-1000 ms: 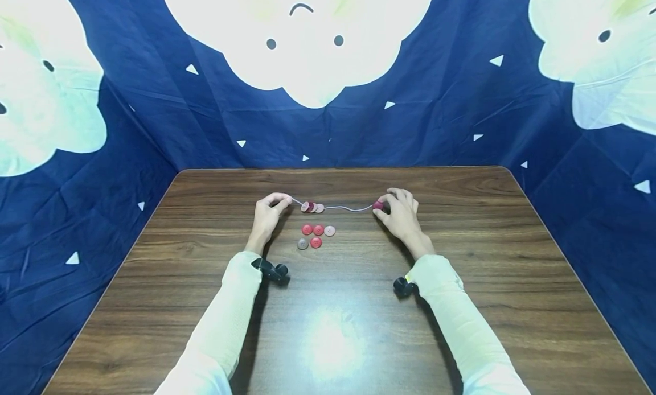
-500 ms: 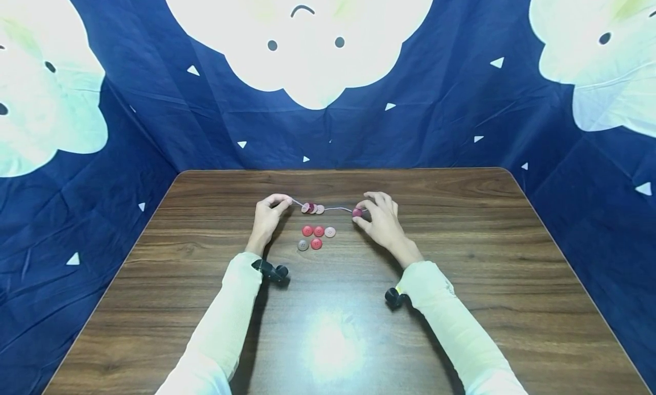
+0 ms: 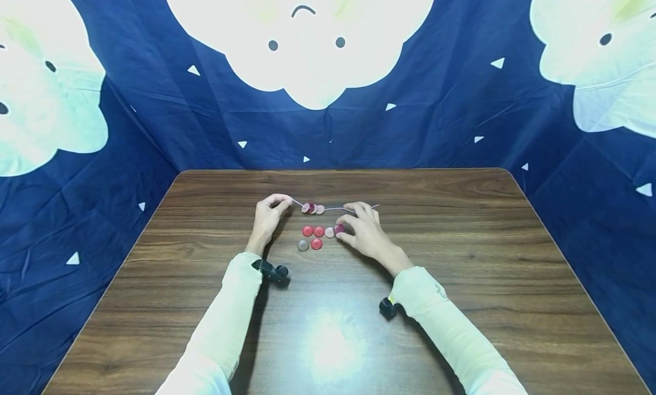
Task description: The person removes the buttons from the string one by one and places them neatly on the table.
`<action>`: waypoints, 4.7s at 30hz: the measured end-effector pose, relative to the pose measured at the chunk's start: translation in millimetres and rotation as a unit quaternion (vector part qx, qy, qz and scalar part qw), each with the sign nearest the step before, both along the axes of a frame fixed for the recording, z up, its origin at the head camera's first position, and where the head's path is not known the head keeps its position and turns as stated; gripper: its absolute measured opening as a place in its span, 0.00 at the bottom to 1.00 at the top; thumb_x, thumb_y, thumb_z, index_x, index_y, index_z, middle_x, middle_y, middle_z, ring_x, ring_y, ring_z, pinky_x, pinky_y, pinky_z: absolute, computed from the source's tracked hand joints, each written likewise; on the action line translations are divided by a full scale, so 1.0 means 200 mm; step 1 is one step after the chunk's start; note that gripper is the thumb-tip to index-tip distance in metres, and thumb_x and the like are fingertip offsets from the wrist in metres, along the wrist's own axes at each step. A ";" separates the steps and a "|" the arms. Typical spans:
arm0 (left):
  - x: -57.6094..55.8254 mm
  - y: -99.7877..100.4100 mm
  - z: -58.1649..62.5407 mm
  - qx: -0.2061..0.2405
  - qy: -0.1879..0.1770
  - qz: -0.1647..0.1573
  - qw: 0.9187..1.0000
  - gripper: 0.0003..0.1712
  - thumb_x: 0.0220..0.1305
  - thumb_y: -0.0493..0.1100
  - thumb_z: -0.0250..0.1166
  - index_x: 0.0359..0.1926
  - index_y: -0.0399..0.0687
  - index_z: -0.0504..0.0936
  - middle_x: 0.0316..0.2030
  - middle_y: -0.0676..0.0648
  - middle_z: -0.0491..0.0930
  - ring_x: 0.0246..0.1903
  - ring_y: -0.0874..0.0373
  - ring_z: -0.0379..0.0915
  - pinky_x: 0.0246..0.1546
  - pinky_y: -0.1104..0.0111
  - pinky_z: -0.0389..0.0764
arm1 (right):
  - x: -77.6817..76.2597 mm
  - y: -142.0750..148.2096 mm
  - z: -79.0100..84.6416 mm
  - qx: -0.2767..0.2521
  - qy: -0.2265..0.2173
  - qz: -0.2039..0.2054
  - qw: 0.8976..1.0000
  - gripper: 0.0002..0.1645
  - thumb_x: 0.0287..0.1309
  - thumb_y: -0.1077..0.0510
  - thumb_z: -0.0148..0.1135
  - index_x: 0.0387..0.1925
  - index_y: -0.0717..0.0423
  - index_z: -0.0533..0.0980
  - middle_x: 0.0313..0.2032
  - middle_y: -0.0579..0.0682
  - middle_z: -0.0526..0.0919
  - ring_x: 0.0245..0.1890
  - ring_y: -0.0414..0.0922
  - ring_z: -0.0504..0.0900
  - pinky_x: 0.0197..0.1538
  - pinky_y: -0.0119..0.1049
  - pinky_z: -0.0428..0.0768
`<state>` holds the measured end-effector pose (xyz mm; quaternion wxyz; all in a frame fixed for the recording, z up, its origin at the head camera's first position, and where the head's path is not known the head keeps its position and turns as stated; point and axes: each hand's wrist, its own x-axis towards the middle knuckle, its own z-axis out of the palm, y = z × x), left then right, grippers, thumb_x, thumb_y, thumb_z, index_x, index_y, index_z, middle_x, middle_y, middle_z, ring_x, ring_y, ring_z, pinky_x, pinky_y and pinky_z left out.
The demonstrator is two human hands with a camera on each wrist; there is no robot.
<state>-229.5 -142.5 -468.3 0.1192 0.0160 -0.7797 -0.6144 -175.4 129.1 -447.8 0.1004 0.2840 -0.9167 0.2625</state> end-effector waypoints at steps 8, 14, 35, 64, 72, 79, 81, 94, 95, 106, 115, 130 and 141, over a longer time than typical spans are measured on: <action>0.00 0.00 0.00 -0.001 0.001 0.000 1.000 0.07 0.58 0.41 0.68 0.36 0.43 0.85 0.36 0.44 0.85 0.36 0.63 0.76 0.43 0.73 0.74 | 0.03 -0.04 -0.01 0.025 -0.007 0.058 0.998 0.15 0.54 0.46 0.69 0.44 0.42 0.81 0.62 0.56 0.69 0.65 0.57 0.59 0.59 0.56 0.59; 0.00 0.00 0.01 -0.001 0.001 0.000 1.000 0.06 0.58 0.41 0.68 0.36 0.44 0.86 0.36 0.44 0.85 0.36 0.63 0.76 0.42 0.73 0.74 | 0.04 -0.06 0.00 0.030 -0.010 0.084 0.996 0.16 0.53 0.47 0.70 0.44 0.43 0.82 0.62 0.57 0.69 0.65 0.56 0.59 0.59 0.57 0.60; -0.01 0.00 0.00 0.006 0.007 -0.002 1.000 0.06 0.58 0.39 0.67 0.35 0.41 0.85 0.35 0.45 0.85 0.34 0.65 0.75 0.39 0.75 0.74 | 0.04 -0.07 -0.01 0.047 -0.006 0.091 0.995 0.15 0.53 0.49 0.69 0.44 0.42 0.82 0.62 0.57 0.69 0.65 0.57 0.59 0.61 0.57 0.59; 0.01 0.00 0.00 0.006 0.001 -0.007 1.000 0.06 0.58 0.41 0.68 0.35 0.43 0.86 0.35 0.44 0.85 0.35 0.63 0.75 0.38 0.75 0.73 | -0.11 -0.14 0.02 -0.010 -0.040 -0.044 0.998 0.13 0.59 0.51 0.64 0.44 0.50 0.80 0.61 0.56 0.71 0.65 0.57 0.60 0.61 0.57 0.57; 0.01 0.00 0.01 0.002 -0.002 -0.007 1.000 0.06 0.58 0.41 0.68 0.35 0.43 0.86 0.36 0.43 0.85 0.35 0.62 0.75 0.38 0.75 0.73 | -0.19 -0.17 -0.02 0.005 -0.062 -0.085 0.994 0.20 0.57 0.49 0.65 0.50 0.49 0.78 0.62 0.57 0.68 0.65 0.58 0.58 0.61 0.57 0.56; 0.01 0.00 0.00 0.005 -0.003 -0.007 1.000 0.07 0.59 0.41 0.67 0.36 0.42 0.85 0.36 0.44 0.84 0.34 0.63 0.75 0.37 0.75 0.73 | -0.23 -0.23 -0.03 0.029 -0.078 -0.100 0.991 0.24 0.56 0.46 0.65 0.54 0.48 0.78 0.65 0.58 0.66 0.67 0.59 0.55 0.63 0.57 0.54; 0.01 0.00 0.00 0.008 -0.001 -0.008 1.000 0.07 0.59 0.41 0.67 0.36 0.42 0.85 0.36 0.44 0.84 0.34 0.63 0.75 0.36 0.75 0.74 | -0.24 -0.24 -0.03 0.034 -0.079 -0.100 0.991 0.24 0.57 0.45 0.65 0.54 0.47 0.78 0.65 0.58 0.65 0.67 0.58 0.54 0.63 0.57 0.53; 0.01 0.00 0.00 0.010 0.001 -0.005 1.000 0.06 0.59 0.40 0.67 0.36 0.42 0.85 0.36 0.43 0.84 0.35 0.63 0.75 0.38 0.75 0.74 | -0.25 -0.29 -0.05 0.029 -0.056 -0.089 0.994 0.16 0.60 0.44 0.62 0.45 0.47 0.80 0.62 0.55 0.70 0.65 0.56 0.58 0.64 0.56 0.53; 0.01 0.00 0.00 0.011 0.000 -0.005 1.000 0.06 0.59 0.40 0.67 0.36 0.42 0.85 0.36 0.44 0.84 0.35 0.63 0.75 0.37 0.75 0.74 | -0.25 -0.29 -0.05 0.029 -0.052 -0.087 0.994 0.16 0.60 0.45 0.62 0.44 0.48 0.80 0.61 0.55 0.71 0.65 0.56 0.59 0.64 0.56 0.53; 0.01 0.00 0.00 0.015 0.001 -0.003 1.000 0.07 0.59 0.40 0.68 0.36 0.42 0.85 0.35 0.44 0.84 0.33 0.64 0.75 0.36 0.76 0.75 | -0.26 -0.26 -0.03 0.037 -0.028 -0.078 0.996 0.14 0.56 0.45 0.63 0.36 0.50 0.80 0.59 0.52 0.74 0.65 0.53 0.60 0.65 0.54 0.51; 0.00 -0.01 -0.01 0.019 0.002 -0.003 1.000 0.07 0.58 0.40 0.68 0.36 0.42 0.85 0.35 0.44 0.84 0.33 0.65 0.75 0.36 0.76 0.75 | -0.26 -0.19 -0.02 0.027 -0.008 -0.082 0.996 0.15 0.55 0.43 0.64 0.35 0.50 0.80 0.59 0.53 0.73 0.64 0.54 0.61 0.64 0.55 0.53; 0.00 -0.01 0.00 0.018 -0.007 -0.004 1.000 0.06 0.59 0.40 0.67 0.36 0.42 0.85 0.36 0.43 0.84 0.34 0.63 0.75 0.37 0.76 0.74 | -0.25 -0.08 -0.05 -0.001 0.002 -0.099 0.995 0.16 0.55 0.45 0.66 0.35 0.52 0.81 0.57 0.54 0.74 0.62 0.54 0.62 0.63 0.56 0.53; 0.01 -0.01 0.00 0.017 0.000 -0.001 1.000 0.07 0.59 0.40 0.67 0.37 0.41 0.85 0.37 0.43 0.85 0.34 0.63 0.75 0.39 0.75 0.74 | -0.25 -0.01 -0.06 -0.012 0.006 -0.110 0.994 0.15 0.53 0.47 0.66 0.34 0.54 0.80 0.56 0.54 0.75 0.62 0.55 0.63 0.63 0.57 0.53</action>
